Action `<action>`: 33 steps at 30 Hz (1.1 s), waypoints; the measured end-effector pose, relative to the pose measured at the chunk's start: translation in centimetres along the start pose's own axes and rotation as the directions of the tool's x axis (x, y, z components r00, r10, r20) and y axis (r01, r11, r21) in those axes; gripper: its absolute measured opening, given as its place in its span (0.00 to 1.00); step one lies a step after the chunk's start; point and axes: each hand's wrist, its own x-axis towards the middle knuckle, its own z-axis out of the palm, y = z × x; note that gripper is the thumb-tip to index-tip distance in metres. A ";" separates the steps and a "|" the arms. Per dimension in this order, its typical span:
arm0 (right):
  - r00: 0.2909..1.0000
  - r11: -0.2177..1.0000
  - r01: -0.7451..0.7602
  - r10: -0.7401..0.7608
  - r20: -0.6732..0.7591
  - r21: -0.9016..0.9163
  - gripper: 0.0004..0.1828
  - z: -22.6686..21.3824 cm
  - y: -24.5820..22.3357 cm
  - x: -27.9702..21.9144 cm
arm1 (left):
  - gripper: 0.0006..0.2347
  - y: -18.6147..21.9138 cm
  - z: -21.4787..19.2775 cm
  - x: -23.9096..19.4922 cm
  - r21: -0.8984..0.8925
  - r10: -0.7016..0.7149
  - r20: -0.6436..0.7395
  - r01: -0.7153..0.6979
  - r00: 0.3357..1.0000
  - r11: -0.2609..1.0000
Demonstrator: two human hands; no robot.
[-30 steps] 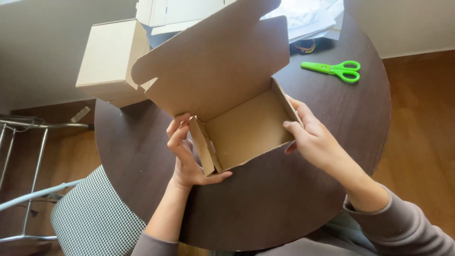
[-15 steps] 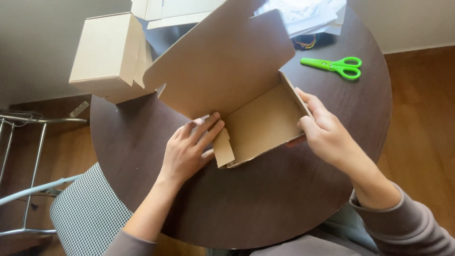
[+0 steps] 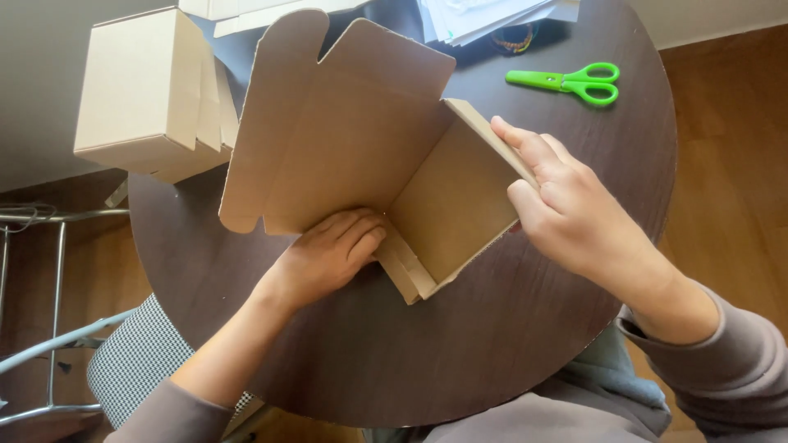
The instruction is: Assembling cardboard shipping boxes by folding flat templates along pre-scored lines.
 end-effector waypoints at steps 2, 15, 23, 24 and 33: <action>0.993 0.994 0.110 -0.111 -0.027 -0.024 0.37 0.0 0.7 0.3 | 0.07 -0.4 0.1 0.1 -0.138 0.043 0.041 -0.037 0.998 0.990; 0.981 0.978 -0.189 0.192 -0.032 0.094 0.35 -0.2 0.0 1.2 | 0.11 -0.4 -1.0 2.1 -0.162 0.112 0.172 -0.084 0.979 0.983; 0.995 0.992 -0.093 0.096 -0.032 0.088 0.32 0.2 1.1 2.0 | 0.16 0.3 -2.4 3.3 -0.084 0.140 0.233 -0.124 0.962 0.989; 0.995 0.992 -0.092 0.095 -0.030 0.088 0.32 0.2 0.7 2.0 | 0.16 0.6 -2.4 3.4 -0.084 0.139 0.234 -0.122 0.962 0.989; 0.964 0.948 -0.261 0.266 -0.006 0.183 0.28 -0.1 0.4 2.2 | 0.17 1.3 -4.2 7.0 -0.277 -0.115 0.767 0.487 0.632 0.828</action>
